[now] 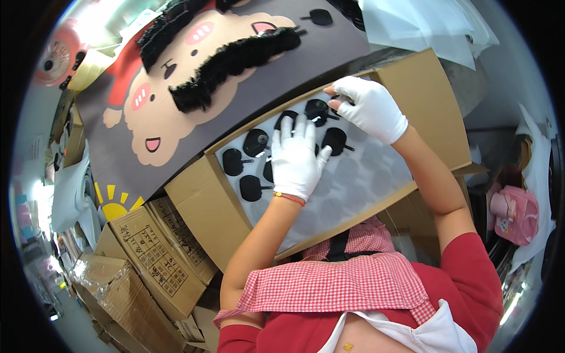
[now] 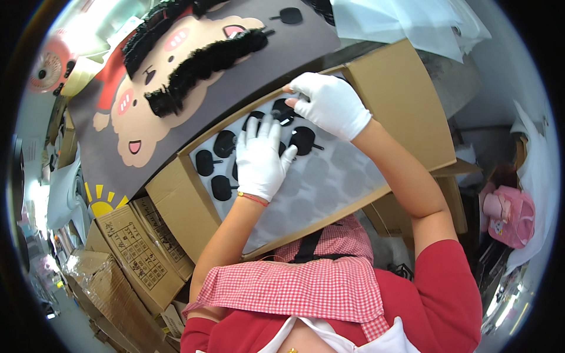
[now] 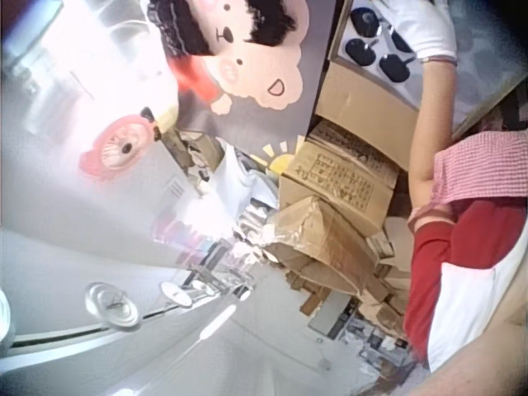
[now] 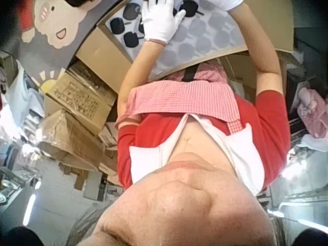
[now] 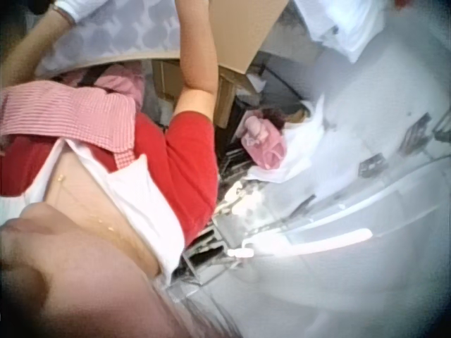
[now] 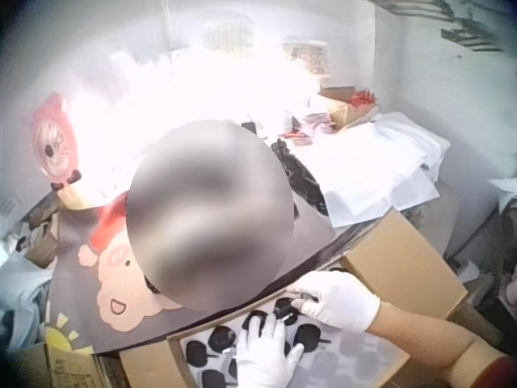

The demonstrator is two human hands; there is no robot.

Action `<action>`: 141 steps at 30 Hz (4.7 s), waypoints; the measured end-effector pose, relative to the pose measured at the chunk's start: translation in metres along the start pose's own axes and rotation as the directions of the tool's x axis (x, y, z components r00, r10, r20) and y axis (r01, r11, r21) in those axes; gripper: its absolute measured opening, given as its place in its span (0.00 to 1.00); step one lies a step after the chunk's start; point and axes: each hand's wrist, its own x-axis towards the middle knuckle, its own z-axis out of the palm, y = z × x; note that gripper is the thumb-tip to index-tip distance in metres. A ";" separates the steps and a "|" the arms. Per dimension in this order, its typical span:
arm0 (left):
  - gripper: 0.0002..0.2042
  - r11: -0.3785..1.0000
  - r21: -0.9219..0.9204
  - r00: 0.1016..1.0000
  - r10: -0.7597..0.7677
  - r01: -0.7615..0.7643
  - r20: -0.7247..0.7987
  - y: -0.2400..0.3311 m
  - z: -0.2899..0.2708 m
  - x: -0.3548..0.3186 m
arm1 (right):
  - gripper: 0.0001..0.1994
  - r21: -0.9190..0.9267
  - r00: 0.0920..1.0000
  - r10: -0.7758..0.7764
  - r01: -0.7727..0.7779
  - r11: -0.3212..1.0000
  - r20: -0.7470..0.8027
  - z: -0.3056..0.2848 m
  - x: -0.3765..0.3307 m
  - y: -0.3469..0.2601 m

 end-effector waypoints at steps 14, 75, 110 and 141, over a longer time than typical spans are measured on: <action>0.56 0.827 -0.205 0.675 -0.550 0.524 -0.492 -0.154 -0.054 0.032 | 0.10 -0.539 0.774 -0.583 0.610 0.580 0.248 0.112 0.206 -0.107; 0.26 -0.890 -0.347 0.746 -0.013 0.294 0.666 0.004 -0.051 -0.182 | 0.09 -0.229 0.920 0.321 -0.370 0.901 -0.225 0.000 -0.176 0.019; 0.25 -0.907 -0.416 0.639 -0.286 0.059 0.714 -0.007 -0.099 -0.243 | 0.06 -0.353 0.913 0.371 -0.295 0.888 0.169 0.018 -0.191 -0.072; 0.28 -0.532 -0.694 0.719 -0.208 0.485 0.663 0.053 -0.019 -0.061 | 0.09 -0.371 0.937 0.163 -0.277 0.886 -0.310 -0.079 -0.079 0.058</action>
